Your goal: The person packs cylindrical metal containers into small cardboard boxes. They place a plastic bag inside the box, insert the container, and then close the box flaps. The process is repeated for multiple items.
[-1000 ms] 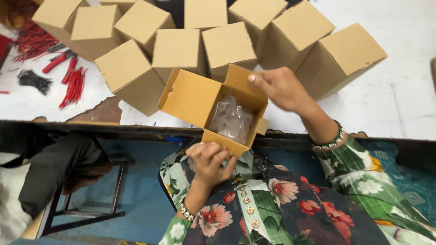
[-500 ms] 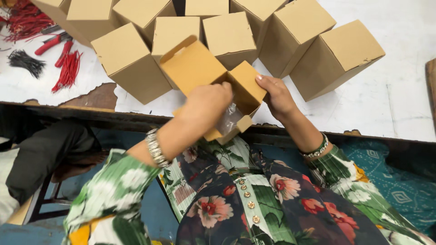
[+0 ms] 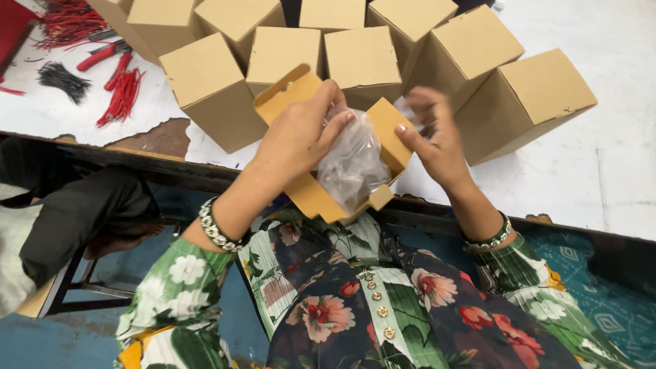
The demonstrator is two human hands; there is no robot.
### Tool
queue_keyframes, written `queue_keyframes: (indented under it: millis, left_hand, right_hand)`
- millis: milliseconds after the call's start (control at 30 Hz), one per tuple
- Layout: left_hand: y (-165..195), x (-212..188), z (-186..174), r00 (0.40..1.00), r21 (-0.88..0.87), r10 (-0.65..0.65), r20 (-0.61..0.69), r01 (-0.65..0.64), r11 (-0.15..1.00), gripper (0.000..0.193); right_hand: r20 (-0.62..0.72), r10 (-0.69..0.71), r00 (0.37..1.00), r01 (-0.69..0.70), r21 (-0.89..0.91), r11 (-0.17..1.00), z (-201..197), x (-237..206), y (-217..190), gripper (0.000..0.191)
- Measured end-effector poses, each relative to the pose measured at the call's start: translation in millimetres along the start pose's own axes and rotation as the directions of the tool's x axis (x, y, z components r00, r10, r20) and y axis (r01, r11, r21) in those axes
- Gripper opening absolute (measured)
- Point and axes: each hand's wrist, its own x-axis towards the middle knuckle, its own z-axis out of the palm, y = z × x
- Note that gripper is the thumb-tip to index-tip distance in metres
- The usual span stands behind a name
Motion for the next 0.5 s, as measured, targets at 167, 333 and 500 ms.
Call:
queue_keyframes:
  millis: [167,333,500]
  left_hand:
    - [-9,14,4,0.994,-0.105,-0.113,0.006,0.113,0.988,0.025]
    - [-23,21,-6,0.998,0.004,0.055,0.010,-0.055,0.998,0.028]
    - [-34,8,-35,0.917,0.328,0.399,-0.018,-0.371,0.869,0.034]
  right_hand:
    - [0.328,-0.651,0.684,0.711,-0.500,0.494,13,-8,-74,0.042]
    - [0.710,-0.321,0.626,0.780,-0.567,0.265,29,7,-83,0.046]
    - [0.669,-0.461,0.583,0.762,-0.254,0.596,-9,19,-67,0.022]
